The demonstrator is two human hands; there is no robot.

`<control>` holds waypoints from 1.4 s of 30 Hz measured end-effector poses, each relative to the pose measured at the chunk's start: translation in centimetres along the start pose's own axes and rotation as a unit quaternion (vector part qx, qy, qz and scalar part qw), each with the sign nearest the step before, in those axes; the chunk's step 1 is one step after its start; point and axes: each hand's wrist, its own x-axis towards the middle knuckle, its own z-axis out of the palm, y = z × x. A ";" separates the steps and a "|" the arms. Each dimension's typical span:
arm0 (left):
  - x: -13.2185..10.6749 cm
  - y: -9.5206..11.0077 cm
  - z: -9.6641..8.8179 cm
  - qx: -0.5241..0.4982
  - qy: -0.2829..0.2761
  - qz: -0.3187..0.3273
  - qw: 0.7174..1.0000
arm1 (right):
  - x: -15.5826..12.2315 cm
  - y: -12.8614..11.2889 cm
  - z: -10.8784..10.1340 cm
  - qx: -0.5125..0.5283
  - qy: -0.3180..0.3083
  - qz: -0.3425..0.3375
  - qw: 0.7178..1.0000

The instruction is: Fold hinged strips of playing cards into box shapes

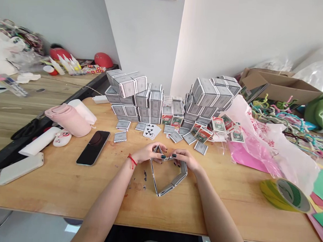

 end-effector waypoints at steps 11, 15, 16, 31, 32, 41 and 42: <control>0.4 0.1 0.4 -0.046 0.070 -0.013 0.996 | 0.1 -0.2 -0.1 -0.034 0.015 -0.043 0.998; 0.4 0.2 0.5 -0.042 0.074 -0.008 0.996 | -0.1 -0.3 -0.1 -0.044 0.027 -0.039 0.998; 0.4 0.2 0.5 -0.041 0.076 -0.006 0.996 | -0.1 -0.3 -0.2 -0.043 0.029 -0.040 0.998; 0.7 0.2 1.2 -0.037 0.130 0.023 0.991 | 0.1 -0.2 0.2 0.042 0.080 -0.019 0.996; 0.6 0.2 1.2 -0.025 0.135 0.024 0.990 | 0.1 -0.2 0.2 0.043 0.078 -0.017 0.996; 0.6 0.3 1.2 0.020 0.143 0.038 0.989 | 0.1 -0.1 0.3 0.061 0.072 -0.016 0.995; 0.6 0.3 1.3 0.019 0.143 0.038 0.989 | 0.0 -0.1 0.3 0.061 0.073 -0.019 0.995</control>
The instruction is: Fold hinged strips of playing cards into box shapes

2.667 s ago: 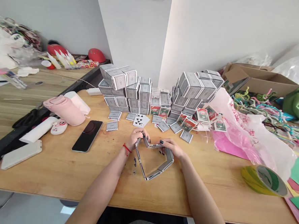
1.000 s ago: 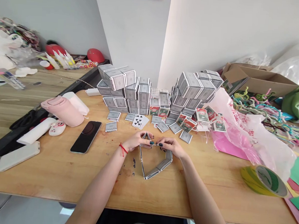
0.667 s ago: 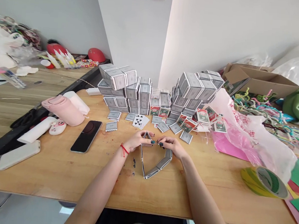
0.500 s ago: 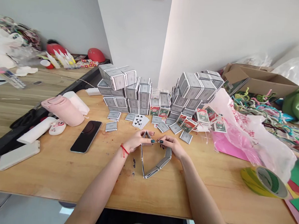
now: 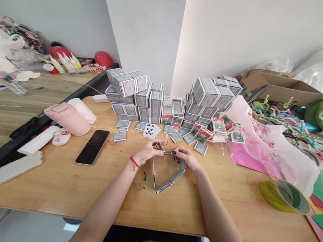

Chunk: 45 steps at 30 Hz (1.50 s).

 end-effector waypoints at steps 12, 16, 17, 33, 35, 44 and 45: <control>0.0 -0.1 -0.1 -0.050 -0.012 -0.014 0.999 | 0.0 -0.5 0.1 -0.030 -0.023 0.002 0.999; 0.0 -0.1 0.0 -0.047 -0.007 -0.014 0.999 | 0.0 -0.5 0.0 -0.034 -0.023 -0.003 0.999; 0.0 -0.1 0.0 -0.051 -0.005 -0.013 0.999 | -0.1 -0.5 0.1 -0.036 -0.028 -0.001 0.999; -0.6 1.2 -0.1 0.050 0.011 0.024 0.998 | -0.4 -1.1 -0.1 -0.097 0.017 0.042 0.994; -0.7 1.3 0.0 0.047 0.005 0.025 0.999 | -0.4 -1.0 -0.1 -0.086 0.034 0.039 0.995; -0.7 1.2 -0.1 0.042 -0.014 0.043 0.998 | -0.4 -1.0 -0.2 -0.089 0.031 0.022 0.995; -0.7 1.2 -0.1 0.042 -0.014 0.043 0.998 | -0.4 -0.9 -0.3 -0.090 0.030 0.020 0.995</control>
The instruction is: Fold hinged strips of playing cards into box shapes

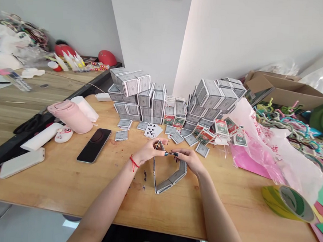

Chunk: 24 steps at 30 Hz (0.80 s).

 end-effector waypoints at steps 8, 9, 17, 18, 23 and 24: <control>-0.1 -0.1 0.0 -0.013 0.007 0.001 1.000 | 0.1 0.4 -0.3 -0.016 -0.020 0.001 1.000; -0.1 -0.1 0.0 -0.013 0.006 0.000 1.000 | 0.1 0.4 -0.3 -0.016 -0.020 0.001 1.000; -0.1 0.2 -0.1 -0.005 -0.017 0.007 1.000 | 0.0 0.1 -0.2 0.032 -0.006 0.016 0.999; -0.1 0.2 -0.1 -0.005 -0.019 0.008 1.000 | 0.0 0.0 -0.2 0.035 -0.005 0.017 0.999; -0.2 0.2 0.0 -0.007 -0.014 0.008 1.000 | 0.0 0.0 0.0 0.017 0.000 0.016 1.000; -0.2 0.2 0.0 -0.008 -0.014 0.008 1.000 | 0.0 0.0 0.0 0.010 -0.001 0.015 1.000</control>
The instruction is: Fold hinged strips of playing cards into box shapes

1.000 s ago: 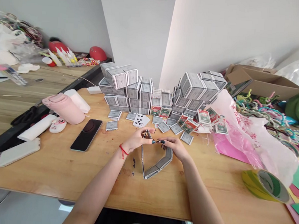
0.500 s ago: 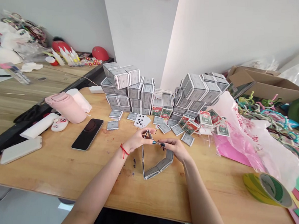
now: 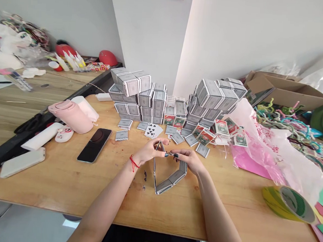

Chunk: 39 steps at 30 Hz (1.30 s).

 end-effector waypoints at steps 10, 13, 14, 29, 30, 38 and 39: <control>-0.1 0.0 0.1 -0.008 -0.001 -0.002 1.000 | -0.2 -0.4 0.0 -0.027 -0.009 -0.008 1.000; -0.1 -0.1 0.2 -0.012 -0.005 -0.002 1.000 | -0.3 -0.5 0.0 -0.023 -0.012 -0.007 1.000; 0.0 -0.2 0.2 -0.012 -0.006 -0.001 1.000 | -0.3 -0.6 0.0 -0.020 -0.013 -0.004 1.000; 0.3 -0.8 -0.6 -0.031 0.014 -0.004 0.999 | -0.1 0.1 0.9 0.090 0.013 0.011 0.996; 0.3 -0.8 -0.6 -0.030 0.016 -0.004 0.999 | -0.1 0.1 0.9 0.092 0.014 0.013 0.996; 0.3 -1.0 -0.7 -0.055 0.032 -0.025 0.998 | 0.6 0.3 1.8 0.202 0.109 -0.003 0.973; 0.4 -1.0 -0.7 -0.059 0.036 -0.026 0.997 | 0.7 0.4 2.0 0.198 0.146 0.003 0.969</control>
